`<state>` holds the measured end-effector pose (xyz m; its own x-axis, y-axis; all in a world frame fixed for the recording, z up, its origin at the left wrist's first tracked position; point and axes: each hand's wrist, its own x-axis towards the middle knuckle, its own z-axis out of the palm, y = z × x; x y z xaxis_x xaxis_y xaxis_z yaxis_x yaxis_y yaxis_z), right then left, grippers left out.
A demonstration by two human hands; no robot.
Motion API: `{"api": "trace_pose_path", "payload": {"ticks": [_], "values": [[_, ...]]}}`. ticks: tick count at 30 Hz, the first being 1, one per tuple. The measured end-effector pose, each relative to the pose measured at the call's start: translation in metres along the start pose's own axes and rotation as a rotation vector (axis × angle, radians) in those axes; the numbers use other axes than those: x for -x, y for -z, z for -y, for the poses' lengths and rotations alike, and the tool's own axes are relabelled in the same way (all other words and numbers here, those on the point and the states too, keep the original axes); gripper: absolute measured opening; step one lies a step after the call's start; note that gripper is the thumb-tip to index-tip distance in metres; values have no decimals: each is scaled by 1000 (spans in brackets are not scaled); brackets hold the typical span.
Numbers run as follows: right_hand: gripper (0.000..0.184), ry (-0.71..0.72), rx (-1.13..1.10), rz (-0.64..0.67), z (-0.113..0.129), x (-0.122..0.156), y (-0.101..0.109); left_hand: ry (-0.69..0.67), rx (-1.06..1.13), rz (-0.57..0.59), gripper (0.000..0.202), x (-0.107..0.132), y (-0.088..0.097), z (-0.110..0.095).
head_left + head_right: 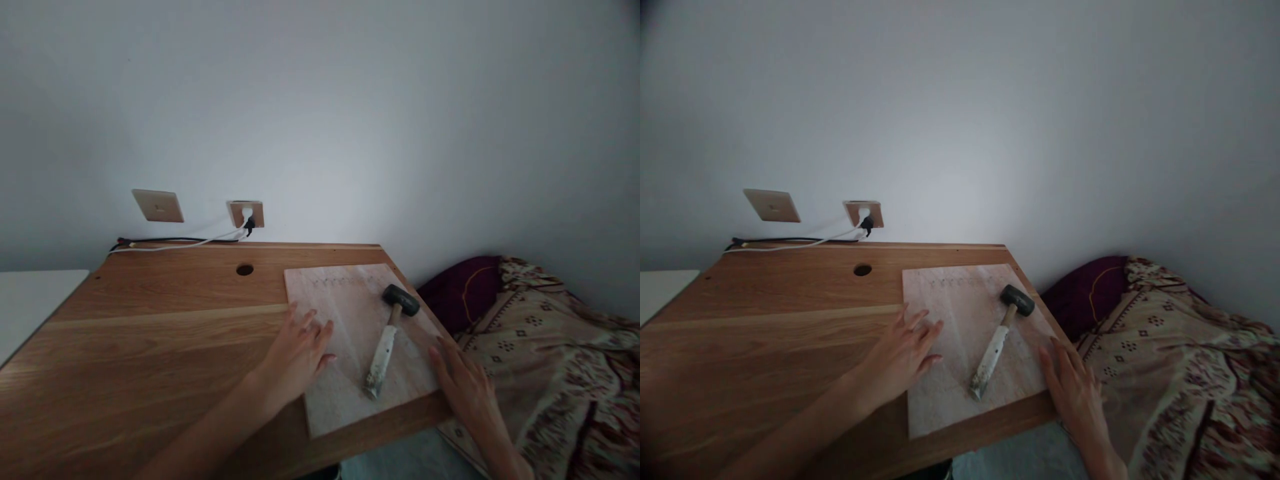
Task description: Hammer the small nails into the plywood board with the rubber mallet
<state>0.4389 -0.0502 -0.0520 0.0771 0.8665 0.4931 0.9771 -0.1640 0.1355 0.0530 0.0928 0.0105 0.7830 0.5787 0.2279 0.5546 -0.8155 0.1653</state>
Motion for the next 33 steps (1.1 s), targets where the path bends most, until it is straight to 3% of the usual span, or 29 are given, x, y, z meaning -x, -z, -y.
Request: {"api": "trace_pose_path", "payload": {"ticks": [3, 6, 8, 11, 15, 18, 22, 24, 27, 30, 33], "values": [[50, 212, 54, 35, 29, 6, 8, 142, -67, 33, 48, 26, 15, 12], [48, 324, 7, 5, 68, 9, 17, 328, -126, 63, 41, 61, 27, 31], [45, 330, -51, 9, 98, 8, 24, 426, -154, 52, 38, 87, 30, 44], [41, 231, -148, 42, 137, 1, 35, 500, -171, 22, 38, 123, 31, 60], [41, 230, -207, 66, 159, -15, 49, 527, -133, -19, 41, 147, 34, 76], [38, 216, -223, 105, 160, -48, 53, 566, -66, -17, 44, 135, 41, 94], [31, 53, -447, 235, 172, -131, 49, 604, 5, -76, 43, 92, 45, 134], [28, 95, -531, 380, 187, -177, 42, 595, 24, -143, 43, 72, 44, 155], [24, 159, -540, 474, 211, -232, 25, 525, 127, -166, 37, 55, 39, 178], [17, 199, -486, 584, 231, -262, 8, 486, 200, -146, 32, 50, 37, 186], [31, 237, -416, 677, 242, -272, 0, 505, 209, -211, 27, 51, 39, 189]]}}
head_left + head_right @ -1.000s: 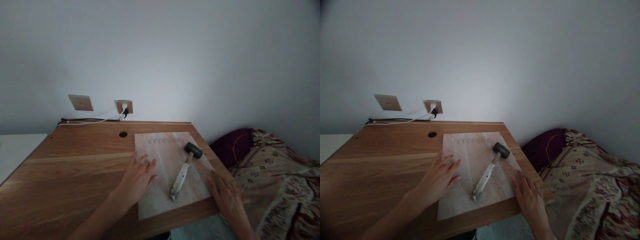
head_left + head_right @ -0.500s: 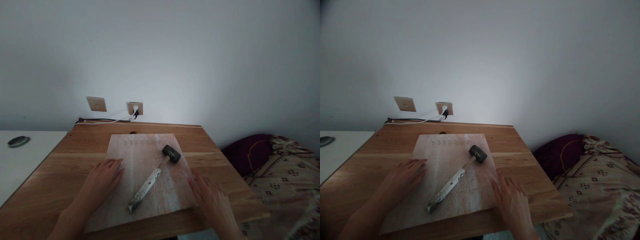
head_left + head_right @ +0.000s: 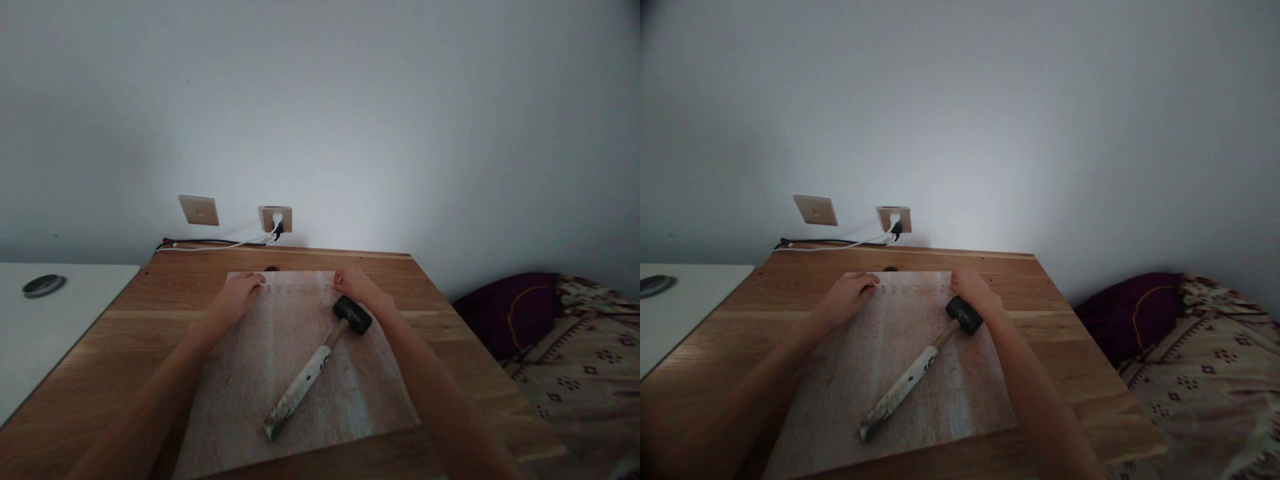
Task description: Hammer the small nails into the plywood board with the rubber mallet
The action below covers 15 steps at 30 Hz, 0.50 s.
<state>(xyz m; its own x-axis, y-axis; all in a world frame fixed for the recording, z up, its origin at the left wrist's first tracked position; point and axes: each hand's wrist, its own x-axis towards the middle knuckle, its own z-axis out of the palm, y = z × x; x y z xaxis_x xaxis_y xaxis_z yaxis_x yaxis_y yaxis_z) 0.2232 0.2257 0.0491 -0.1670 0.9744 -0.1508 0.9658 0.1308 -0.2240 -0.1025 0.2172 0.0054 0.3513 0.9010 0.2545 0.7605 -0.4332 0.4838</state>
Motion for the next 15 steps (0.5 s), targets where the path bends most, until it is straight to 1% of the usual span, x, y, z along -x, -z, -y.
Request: {"api": "trace_pose_path", "payload": {"ticks": [2, 3, 5, 8, 10, 12, 15], "values": [[38, 11, 32, 30, 3, -2, 0, 29, 16, -44, 26, -1, 2, 0], [38, 20, 44, 36, 6, -2, 0, 36, 21, -39, 26, -2, 3, 1], [32, 39, 66, 38, 11, 0, 1, 9, 21, 31, 26, -4, 2, 0], [16, 51, 99, 42, 23, 3, 1, -73, -22, 154, 25, -8, -2, -3], [18, 50, 121, 36, 30, 4, 1, -87, -57, 178, 26, -10, -5, -6], [25, 50, 135, 17, 36, 6, 2, -68, -65, 159, 24, -11, -6, -9], [30, 63, 138, -9, 43, 8, 4, -8, 11, 50, 16, -14, -6, -14]]}}
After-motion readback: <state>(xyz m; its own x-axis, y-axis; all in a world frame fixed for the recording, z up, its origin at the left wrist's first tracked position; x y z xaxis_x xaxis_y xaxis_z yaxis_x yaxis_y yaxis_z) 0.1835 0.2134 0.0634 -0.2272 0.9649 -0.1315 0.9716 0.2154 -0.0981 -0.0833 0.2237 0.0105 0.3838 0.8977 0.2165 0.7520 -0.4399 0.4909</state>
